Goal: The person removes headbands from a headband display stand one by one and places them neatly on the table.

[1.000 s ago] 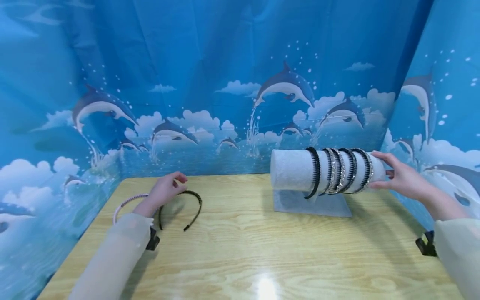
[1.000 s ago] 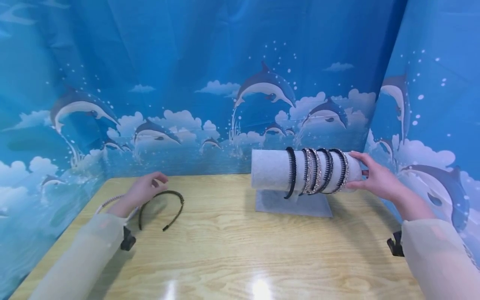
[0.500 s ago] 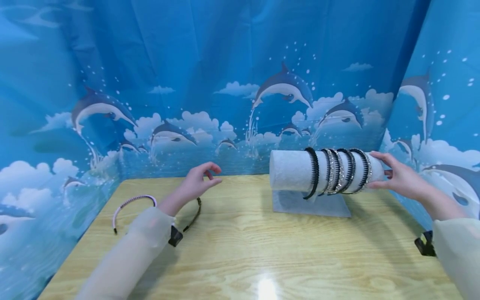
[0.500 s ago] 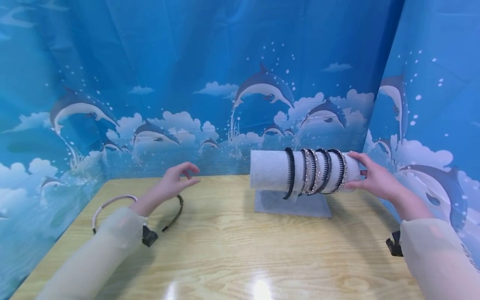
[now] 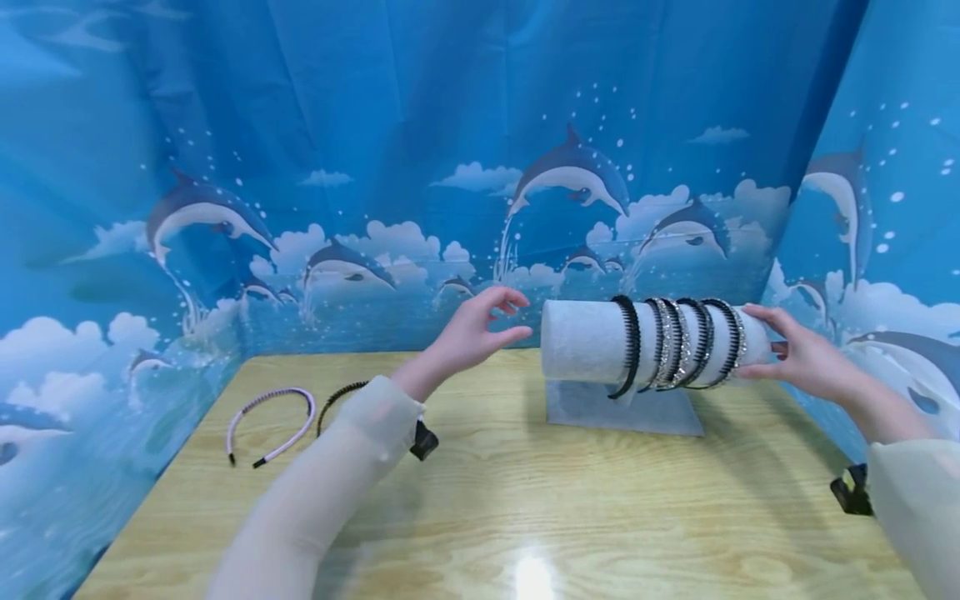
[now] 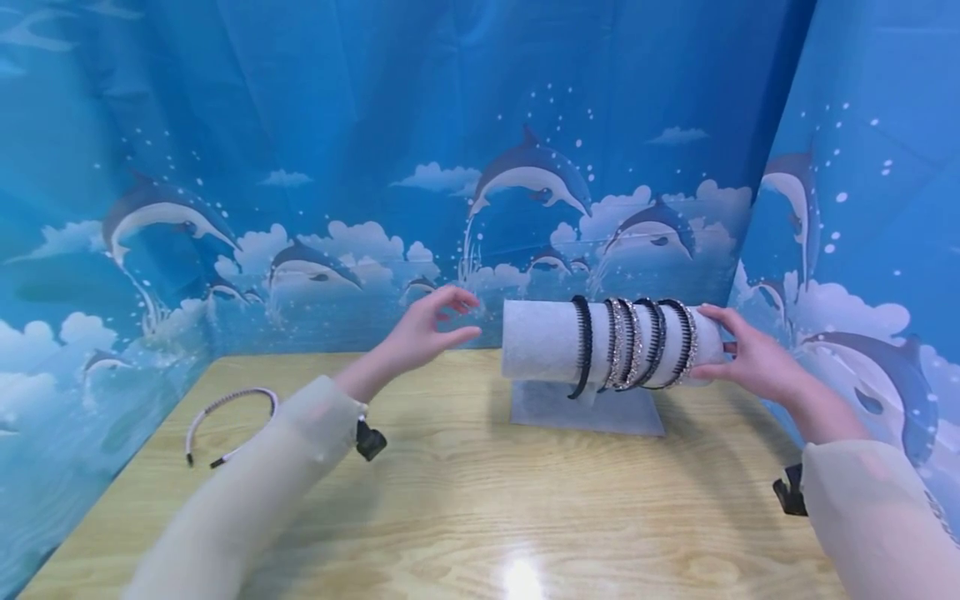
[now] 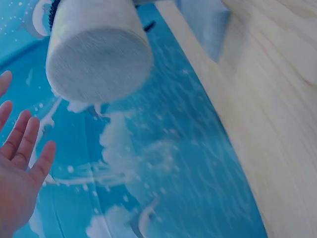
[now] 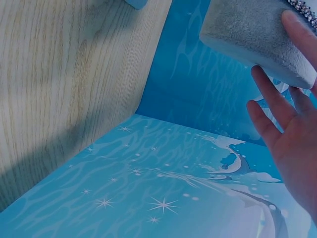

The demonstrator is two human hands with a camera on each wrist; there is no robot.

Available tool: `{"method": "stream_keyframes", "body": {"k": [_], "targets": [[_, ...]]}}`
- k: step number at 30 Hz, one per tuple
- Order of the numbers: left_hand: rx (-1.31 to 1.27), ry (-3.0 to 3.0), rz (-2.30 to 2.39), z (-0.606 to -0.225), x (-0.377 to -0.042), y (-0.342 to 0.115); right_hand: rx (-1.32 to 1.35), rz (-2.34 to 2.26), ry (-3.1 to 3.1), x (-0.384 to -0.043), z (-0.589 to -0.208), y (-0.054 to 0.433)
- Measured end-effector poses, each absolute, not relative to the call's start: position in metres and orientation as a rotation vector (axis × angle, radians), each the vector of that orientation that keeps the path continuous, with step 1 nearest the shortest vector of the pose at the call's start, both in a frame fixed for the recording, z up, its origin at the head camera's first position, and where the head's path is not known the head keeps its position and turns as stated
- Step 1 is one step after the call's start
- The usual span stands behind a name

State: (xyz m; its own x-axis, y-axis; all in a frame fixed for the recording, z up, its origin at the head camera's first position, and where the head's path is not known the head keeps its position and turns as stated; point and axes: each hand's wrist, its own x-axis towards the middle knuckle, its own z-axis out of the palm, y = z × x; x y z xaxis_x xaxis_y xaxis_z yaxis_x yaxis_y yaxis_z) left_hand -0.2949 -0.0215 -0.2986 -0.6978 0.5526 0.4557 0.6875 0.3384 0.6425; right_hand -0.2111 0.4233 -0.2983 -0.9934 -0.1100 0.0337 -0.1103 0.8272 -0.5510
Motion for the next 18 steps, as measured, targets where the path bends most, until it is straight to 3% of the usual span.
{"method": "stream_keyframes", "body": {"k": [18], "targets": [[-1.295,-2.446,-1.303,-0.268,-0.307,0.076,0.200,0.921,-2.990,-0.212,-0.299,0.425]]}}
